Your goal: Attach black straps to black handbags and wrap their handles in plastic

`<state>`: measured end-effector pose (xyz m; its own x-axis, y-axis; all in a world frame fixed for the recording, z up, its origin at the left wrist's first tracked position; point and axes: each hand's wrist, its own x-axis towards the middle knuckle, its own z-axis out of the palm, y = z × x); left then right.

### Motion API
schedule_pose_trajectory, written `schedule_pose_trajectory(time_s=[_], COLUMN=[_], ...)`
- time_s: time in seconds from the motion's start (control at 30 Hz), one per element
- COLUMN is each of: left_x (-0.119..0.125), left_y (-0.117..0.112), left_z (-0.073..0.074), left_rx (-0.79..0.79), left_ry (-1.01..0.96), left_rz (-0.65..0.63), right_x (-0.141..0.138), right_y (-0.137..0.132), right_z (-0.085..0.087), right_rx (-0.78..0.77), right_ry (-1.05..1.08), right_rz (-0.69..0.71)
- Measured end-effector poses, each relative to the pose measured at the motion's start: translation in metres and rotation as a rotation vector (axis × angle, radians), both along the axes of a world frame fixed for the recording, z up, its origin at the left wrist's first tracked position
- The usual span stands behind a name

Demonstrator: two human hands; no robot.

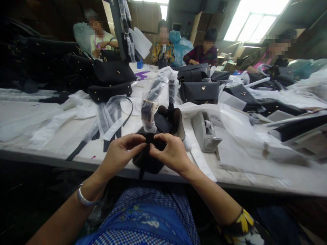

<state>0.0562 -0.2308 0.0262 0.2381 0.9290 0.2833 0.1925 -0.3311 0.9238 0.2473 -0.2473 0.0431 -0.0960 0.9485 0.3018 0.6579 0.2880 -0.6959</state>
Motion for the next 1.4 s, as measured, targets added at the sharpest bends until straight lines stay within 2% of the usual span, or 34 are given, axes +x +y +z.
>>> schedule_pose_trajectory(time_s=[0.3, 0.57, 0.83, 0.93, 1.2, 1.3, 1.4], left_x=[-0.002, -0.001, 0.003, 0.005, 0.004, 0.006, 0.012], left_y=[0.007, 0.008, 0.004, 0.004, 0.007, 0.009, 0.005], left_z=[0.004, 0.005, 0.005, 0.004, -0.002, -0.007, -0.012], left_rx=[-0.061, -0.063, -0.079, -0.094, -0.142, -0.109, -0.033], left_ry=[-0.026, 0.003, -0.036, -0.061, -0.052, -0.040, -0.049], left_rz=[-0.041, -0.074, -0.086, -0.103, -0.075, -0.054, 0.032], right_x=[0.006, 0.010, -0.004, -0.007, -0.004, -0.004, -0.002], right_y=[0.001, -0.005, -0.006, -0.006, -0.008, -0.005, 0.001], right_z=[0.000, 0.003, -0.004, -0.006, -0.010, -0.012, -0.013], right_rx=[-0.056, -0.018, 0.009, 0.031, 0.118, 0.109, 0.120], right_ry=[-0.005, -0.058, -0.061, -0.025, -0.026, -0.055, -0.119], right_rz=[0.028, 0.010, -0.114, -0.118, -0.047, -0.038, -0.062])
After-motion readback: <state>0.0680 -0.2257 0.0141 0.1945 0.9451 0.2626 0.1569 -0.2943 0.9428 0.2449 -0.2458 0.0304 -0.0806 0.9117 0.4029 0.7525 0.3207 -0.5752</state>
